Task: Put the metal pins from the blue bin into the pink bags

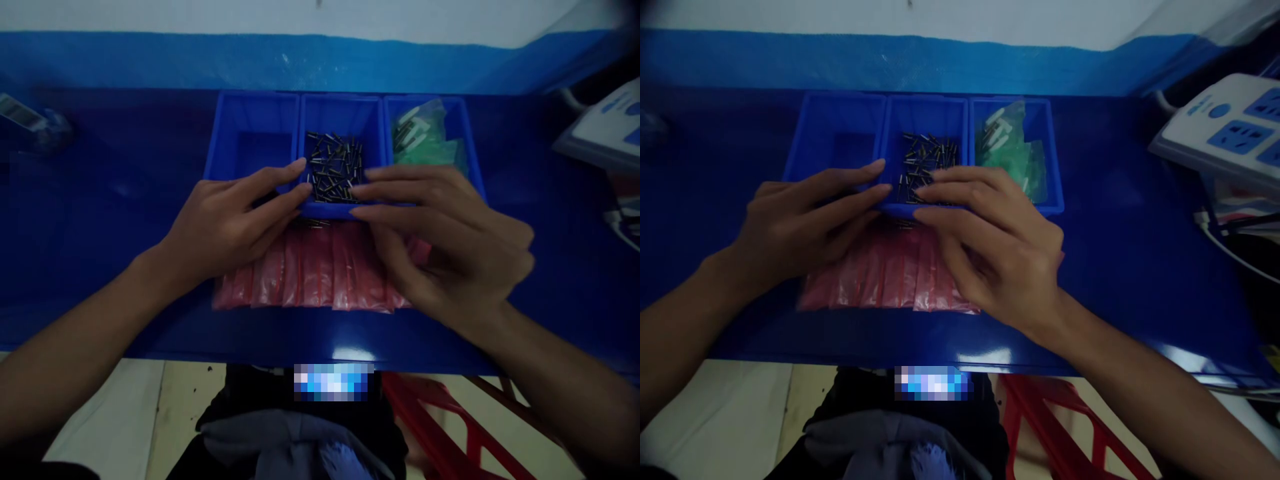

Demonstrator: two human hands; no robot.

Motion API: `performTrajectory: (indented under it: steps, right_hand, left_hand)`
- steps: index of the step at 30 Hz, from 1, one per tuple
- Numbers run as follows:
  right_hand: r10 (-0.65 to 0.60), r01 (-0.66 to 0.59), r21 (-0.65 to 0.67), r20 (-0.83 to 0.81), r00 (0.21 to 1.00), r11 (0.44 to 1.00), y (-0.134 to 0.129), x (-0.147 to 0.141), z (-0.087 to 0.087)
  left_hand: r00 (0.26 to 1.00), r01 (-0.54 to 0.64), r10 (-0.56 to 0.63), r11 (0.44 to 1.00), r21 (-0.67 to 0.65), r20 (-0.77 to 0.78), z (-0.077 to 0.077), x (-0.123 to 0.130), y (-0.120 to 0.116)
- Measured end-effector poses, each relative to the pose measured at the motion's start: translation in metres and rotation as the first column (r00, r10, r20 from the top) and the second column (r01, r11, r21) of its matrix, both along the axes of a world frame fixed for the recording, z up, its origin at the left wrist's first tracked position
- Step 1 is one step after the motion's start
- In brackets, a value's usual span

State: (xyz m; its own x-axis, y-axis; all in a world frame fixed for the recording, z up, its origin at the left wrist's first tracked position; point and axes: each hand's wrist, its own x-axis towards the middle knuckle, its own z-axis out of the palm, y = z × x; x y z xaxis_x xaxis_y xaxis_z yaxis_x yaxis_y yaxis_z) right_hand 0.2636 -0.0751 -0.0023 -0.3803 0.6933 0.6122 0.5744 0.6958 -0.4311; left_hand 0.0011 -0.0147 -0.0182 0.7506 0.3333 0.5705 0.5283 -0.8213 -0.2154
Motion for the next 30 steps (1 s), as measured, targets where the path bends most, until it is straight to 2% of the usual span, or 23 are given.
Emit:
performTrajectory:
  steps: [2,4,6,8,10,15,17,20,26,28,30]
  right_hand:
    - [0.024,-0.040,0.121,0.134,0.991,0.992,0.000,0.003,-0.004]
    - [-0.003,-0.063,0.189,0.332,0.943,0.980,0.000,0.004,-0.007]
    - [-0.051,-0.069,0.191,0.558,0.829,0.979,-0.002,0.002,-0.009]
    - [-0.065,-0.075,0.171,0.691,0.720,0.982,-0.002,0.000,-0.008]
    - [-0.065,-0.084,0.169,0.720,0.691,0.982,-0.002,-0.002,-0.007]
    - [-0.179,-0.010,0.276,0.651,0.738,0.961,-0.007,-0.002,-0.003]
    - [-0.215,0.042,0.261,0.681,0.700,0.964,-0.009,-0.001,-0.001]
    - [-0.196,0.053,0.213,0.741,0.642,0.976,-0.010,0.000,0.000]
    - [-0.162,-0.016,0.233,0.722,0.673,0.972,-0.005,0.001,-0.003]
    - [-0.152,-0.019,0.252,0.640,0.753,0.967,-0.006,0.001,-0.004]
    - [-0.109,0.019,0.199,0.455,0.884,0.980,-0.006,0.000,-0.004]
  left_hand:
    - [1.000,-0.019,0.019,0.999,-0.028,-0.003,0.000,0.000,0.000]
    - [1.000,-0.007,0.007,0.999,-0.034,0.012,-0.001,0.000,0.000]
    - [1.000,0.007,-0.006,0.999,-0.040,0.025,-0.001,0.001,-0.001]
    - [1.000,0.003,-0.002,0.998,-0.059,0.019,-0.001,0.001,-0.001]
    - [1.000,-0.018,0.019,0.996,-0.084,0.014,-0.002,0.000,-0.002]
    - [1.000,-0.018,0.018,0.999,-0.036,0.004,-0.002,0.001,-0.001]
    - [1.000,-0.011,0.011,1.000,-0.011,0.005,-0.002,0.002,0.000]
    - [1.000,-0.012,0.012,1.000,-0.009,0.003,-0.001,0.002,0.000]
    - [1.000,-0.002,0.002,1.000,-0.016,-0.006,0.002,0.002,-0.001]
    - [1.000,-0.010,0.010,1.000,-0.020,-0.016,0.002,0.002,-0.001]
    - [1.000,-0.017,0.017,0.999,-0.035,-0.015,0.002,0.002,-0.001]
